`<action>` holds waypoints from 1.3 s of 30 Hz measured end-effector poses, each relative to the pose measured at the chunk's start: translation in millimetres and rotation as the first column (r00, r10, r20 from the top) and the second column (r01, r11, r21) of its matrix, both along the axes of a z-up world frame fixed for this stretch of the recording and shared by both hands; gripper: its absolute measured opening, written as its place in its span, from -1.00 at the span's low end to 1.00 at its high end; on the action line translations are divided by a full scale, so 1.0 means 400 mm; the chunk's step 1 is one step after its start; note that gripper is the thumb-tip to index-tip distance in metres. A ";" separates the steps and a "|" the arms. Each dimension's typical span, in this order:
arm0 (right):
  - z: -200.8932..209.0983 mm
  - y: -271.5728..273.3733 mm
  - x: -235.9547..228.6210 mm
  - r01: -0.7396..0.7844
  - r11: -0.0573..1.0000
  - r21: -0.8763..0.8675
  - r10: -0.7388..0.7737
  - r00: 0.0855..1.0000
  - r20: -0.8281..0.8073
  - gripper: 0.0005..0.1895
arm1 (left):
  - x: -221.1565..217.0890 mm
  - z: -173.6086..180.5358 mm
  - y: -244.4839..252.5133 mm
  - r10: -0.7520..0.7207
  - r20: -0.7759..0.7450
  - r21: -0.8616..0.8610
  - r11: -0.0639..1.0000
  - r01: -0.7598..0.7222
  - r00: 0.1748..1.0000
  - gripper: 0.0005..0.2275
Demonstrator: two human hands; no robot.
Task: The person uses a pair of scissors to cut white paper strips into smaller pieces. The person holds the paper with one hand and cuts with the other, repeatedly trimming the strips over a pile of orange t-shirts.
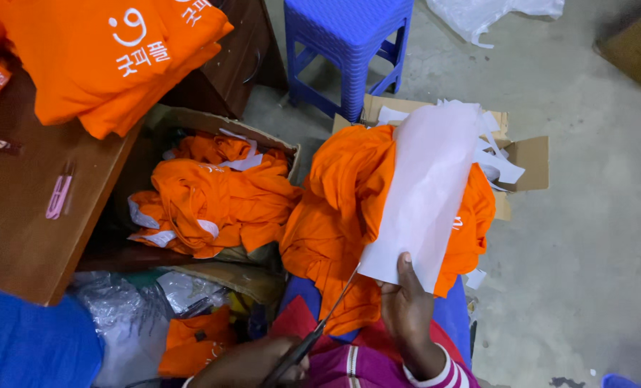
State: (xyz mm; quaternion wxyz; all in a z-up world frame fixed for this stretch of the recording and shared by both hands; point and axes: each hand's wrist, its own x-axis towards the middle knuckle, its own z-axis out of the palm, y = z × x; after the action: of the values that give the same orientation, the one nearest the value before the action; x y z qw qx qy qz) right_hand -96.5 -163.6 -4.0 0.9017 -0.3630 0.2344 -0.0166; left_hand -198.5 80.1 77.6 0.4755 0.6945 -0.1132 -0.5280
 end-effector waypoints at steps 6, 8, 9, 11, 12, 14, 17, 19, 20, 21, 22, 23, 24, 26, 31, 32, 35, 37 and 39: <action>-0.236 -0.114 -0.089 -0.077 0.373 -0.925 0.417 0.904 0.093 -0.42 | 0.051 -0.017 -0.109 0.273 0.037 -0.086 0.959 -0.269 0.961 -0.71; -0.304 -0.136 -0.110 0.018 0.170 -0.985 0.480 0.872 0.099 -0.17 | 0.060 -0.032 -0.134 0.282 0.115 -0.007 0.959 -0.283 0.952 -0.69; -0.245 -0.117 -0.095 0.017 0.169 -0.985 0.481 0.871 0.097 -0.17 | 0.050 -0.071 -0.146 0.283 0.114 -0.008 0.959 -0.284 0.952 -0.69; -0.128 -0.076 -0.069 -0.100 0.457 -0.884 0.448 0.884 0.132 -0.50 | 0.027 -0.147 -0.169 0.311 0.224 0.271 0.890 -0.366 0.924 -0.83; -0.116 -0.068 -0.065 -0.106 0.458 -0.883 0.452 0.883 0.128 -0.50 | 0.030 -0.135 -0.167 0.315 0.220 0.273 0.889 -0.368 0.923 -0.83; -0.091 -0.048 -0.053 -0.048 0.445 -0.894 0.436 0.884 0.169 -0.55 | 0.040 -0.108 -0.159 0.346 0.189 0.203 0.902 -0.381 0.919 -0.84; -0.225 -0.105 -0.099 0.121 0.146 -0.982 0.521 0.835 0.180 -0.34 | 0.068 -0.061 -0.174 0.387 0.107 0.191 0.896 -0.401 0.916 -0.87; -0.009 -0.022 -0.048 -0.131 0.699 -0.704 0.278 0.955 0.099 -0.35 | 0.079 -0.055 -0.172 0.412 0.136 0.059 0.904 -0.423 0.901 -0.83; 0.100 0.017 -0.022 -0.135 0.985 -0.107 0.119 0.982 -0.146 -0.31 | 0.087 -0.052 -0.173 0.431 0.161 -0.079 0.903 -0.423 0.888 -0.71; 0.008 -0.026 -0.044 -0.136 0.985 -0.108 0.120 0.982 -0.145 -0.31 | 0.099 -0.039 -0.176 0.432 0.161 -0.080 0.902 -0.424 0.888 -0.71; -0.083 -0.071 -0.069 -0.167 0.747 -0.644 0.273 0.959 0.069 -0.40 | 0.112 -0.027 -0.178 0.410 0.158 -0.140 0.910 -0.391 0.898 -0.69; -0.175 -0.117 -0.094 0.006 0.281 -0.960 0.498 0.854 0.151 -0.46 | 0.126 -0.015 -0.182 0.389 0.156 -0.200 0.913 -0.356 0.908 -0.67; -0.168 -0.117 -0.093 0.009 0.277 -0.961 0.494 0.857 0.150 -0.46 | 0.126 -0.032 -0.190 0.384 0.156 -0.204 0.914 -0.350 0.910 -0.67; -0.155 -0.115 -0.091 0.047 0.361 -0.931 0.556 0.791 0.256 -0.52 | 0.125 -0.065 -0.205 0.518 -0.139 -0.249 0.806 -0.536 0.844 -0.87; -0.109 -0.113 -0.087 -0.271 0.634 -0.724 0.397 0.918 0.004 -0.57 | 0.146 -0.188 -0.249 0.541 -0.569 -0.245 0.608 -0.756 0.619 -0.86; -0.194 -0.146 -0.108 -0.094 0.370 -0.924 0.527 0.840 0.126 -0.52 | 0.153 -0.219 -0.260 0.527 -0.620 -0.240 0.579 -0.779 0.582 -0.86; 0.021 -0.057 -0.052 -0.250 0.945 -0.211 0.215 0.961 -0.175 -0.44 | 0.191 -0.215 -0.244 0.419 -0.593 -0.393 0.595 -0.701 0.688 -0.76; -0.051 -0.068 -0.066 -0.261 0.955 -0.139 0.245 0.962 -0.121 -0.45 | 0.205 -0.225 -0.249 0.463 -0.558 -0.355 0.617 -0.703 0.689 -0.74; -0.083 -0.083 -0.072 -0.268 0.961 -0.066 0.264 0.962 -0.065 -0.45 | 0.222 -0.206 -0.250 0.502 -0.519 -0.315 0.640 -0.701 0.692 -0.72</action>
State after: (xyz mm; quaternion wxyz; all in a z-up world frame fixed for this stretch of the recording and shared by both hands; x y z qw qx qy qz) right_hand -125.5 -196.6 -37.2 0.8748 -0.4247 0.2077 0.1064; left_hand -109.5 -20.1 -4.9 0.7982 0.4285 0.0953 -0.4124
